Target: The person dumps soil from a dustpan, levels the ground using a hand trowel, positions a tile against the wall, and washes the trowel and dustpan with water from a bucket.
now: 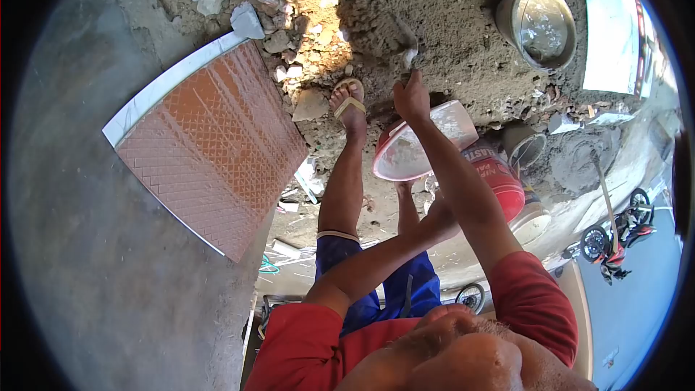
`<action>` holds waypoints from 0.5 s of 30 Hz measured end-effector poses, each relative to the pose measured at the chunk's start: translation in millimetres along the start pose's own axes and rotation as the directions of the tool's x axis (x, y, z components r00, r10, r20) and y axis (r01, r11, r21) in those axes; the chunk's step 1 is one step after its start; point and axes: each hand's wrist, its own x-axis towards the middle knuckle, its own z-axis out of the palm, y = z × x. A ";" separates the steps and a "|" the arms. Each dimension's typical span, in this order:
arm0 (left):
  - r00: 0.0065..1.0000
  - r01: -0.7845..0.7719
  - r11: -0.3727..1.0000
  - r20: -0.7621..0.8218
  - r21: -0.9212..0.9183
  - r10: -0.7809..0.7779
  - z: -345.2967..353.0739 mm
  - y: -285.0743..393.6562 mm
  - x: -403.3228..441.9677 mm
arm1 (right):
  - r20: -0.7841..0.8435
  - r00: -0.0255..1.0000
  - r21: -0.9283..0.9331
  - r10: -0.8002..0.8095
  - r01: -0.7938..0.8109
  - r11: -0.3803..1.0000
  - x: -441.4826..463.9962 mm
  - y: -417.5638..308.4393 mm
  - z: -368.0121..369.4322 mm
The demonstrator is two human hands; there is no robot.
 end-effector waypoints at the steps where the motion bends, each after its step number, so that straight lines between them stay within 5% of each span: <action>1: 1.000 -0.020 1.000 0.006 0.010 0.020 -4.3 4.6 0.3 | 0.042 0.994 -0.033 -0.105 0.107 0.994 2.5 -2.7 -18.4; 2: 0.999 -0.036 0.999 0.008 0.014 0.036 -8.2 8.3 1.0 | 0.052 0.989 -0.059 -0.141 0.144 0.988 14.1 -6.7 -37.8; 3: 0.999 -0.051 0.999 0.009 0.009 0.051 -11.3 11.2 2.1 | -0.110 0.958 -0.078 -0.267 0.259 0.963 32.5 -12.5 -53.5; 6: 0.995 -0.102 0.994 0.012 -0.041 0.102 -23.3 11.0 -0.5 | -0.429 0.896 -0.007 -0.118 0.128 0.992 128.3 -42.2 -103.3; 7: 0.994 -0.104 0.994 0.015 -0.033 0.105 -33.5 8.7 0.1 | -0.516 0.856 0.106 0.039 0.018 0.994 168.1 -50.2 -115.2; 8: 0.996 -0.065 0.998 0.055 0.019 0.064 -49.2 9.3 -1.0 | -0.195 0.962 -0.394 -0.193 0.103 0.913 204.4 -53.4 -145.8; 10: 0.996 -0.018 0.998 0.090 0.066 0.012 -53.7 4.1 -1.9 | 0.224 0.947 -0.738 -0.230 0.319 0.594 255.5 -51.3 -149.5; 11: 0.998 -0.012 0.999 0.063 0.051 0.008 -45.3 2.8 -3.7 | 0.028 0.999 -0.414 0.042 -0.027 0.910 269.7 -47.2 -136.1; 13: 0.999 -0.018 0.999 0.040 0.028 0.017 -35.6 0.5 -3.1 | -0.127 0.953 -0.111 0.274 -0.288 0.951 243.5 -60.8 -128.5; 15: 0.998 -0.041 0.999 0.039 0.016 0.040 -33.1 2.4 -1.3 | -0.181 0.983 -0.317 0.005 -0.063 0.946 210.6 -55.0 -111.3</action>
